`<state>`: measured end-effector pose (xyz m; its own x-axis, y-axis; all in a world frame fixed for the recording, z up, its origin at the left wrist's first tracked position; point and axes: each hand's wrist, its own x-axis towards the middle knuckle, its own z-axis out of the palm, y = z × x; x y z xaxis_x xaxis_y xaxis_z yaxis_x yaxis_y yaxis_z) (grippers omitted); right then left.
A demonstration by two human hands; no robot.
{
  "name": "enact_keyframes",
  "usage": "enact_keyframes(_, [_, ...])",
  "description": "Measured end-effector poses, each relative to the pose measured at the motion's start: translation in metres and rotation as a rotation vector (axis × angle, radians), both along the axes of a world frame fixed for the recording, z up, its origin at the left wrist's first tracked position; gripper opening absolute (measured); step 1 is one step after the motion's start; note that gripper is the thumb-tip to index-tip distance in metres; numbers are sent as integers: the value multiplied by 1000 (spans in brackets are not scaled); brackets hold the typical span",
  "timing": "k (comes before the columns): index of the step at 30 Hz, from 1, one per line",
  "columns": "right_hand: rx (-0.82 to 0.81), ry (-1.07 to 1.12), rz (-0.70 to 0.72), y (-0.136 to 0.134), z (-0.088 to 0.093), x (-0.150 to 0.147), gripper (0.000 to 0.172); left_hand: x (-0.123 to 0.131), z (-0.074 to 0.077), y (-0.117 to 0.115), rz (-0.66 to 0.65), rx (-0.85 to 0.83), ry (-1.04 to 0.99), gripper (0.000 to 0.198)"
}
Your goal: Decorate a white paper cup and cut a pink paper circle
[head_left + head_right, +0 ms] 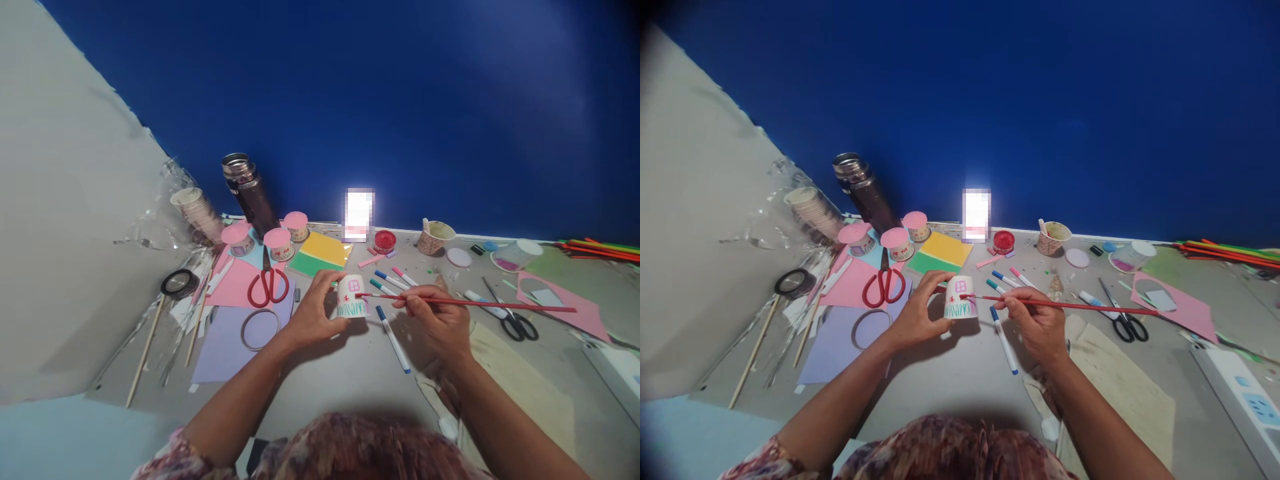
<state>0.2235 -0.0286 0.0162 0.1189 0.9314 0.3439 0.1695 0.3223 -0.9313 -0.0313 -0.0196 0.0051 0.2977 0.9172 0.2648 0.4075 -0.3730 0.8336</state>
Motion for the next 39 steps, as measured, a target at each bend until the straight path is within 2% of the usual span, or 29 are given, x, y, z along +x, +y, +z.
enact_keyframes(3, [1,-2,-16,0,1,1,27,0,0,0,4,-2,2,69])
enact_keyframes(7, [-4,-7,31,0,-2,2,23,1,2,0,0,0,10,70])
enact_keyframes(12, [8,5,-17,0,-3,5,24,1,2,-1,-4,-5,6,70])
enact_keyframes(18, [14,-56,26,0,-2,7,20,1,0,0,-4,2,-2,69])
enact_keyframes(24, [19,-26,-2,0,0,10,24,2,0,-1,-1,-41,-6,69])
enact_keyframes(30, [43,-104,73,-1,-1,13,20,2,-1,0,-1,-23,-14,67])
enact_keyframes(39, [48,-90,61,-2,2,10,18,2,0,0,1,-36,-17,69])
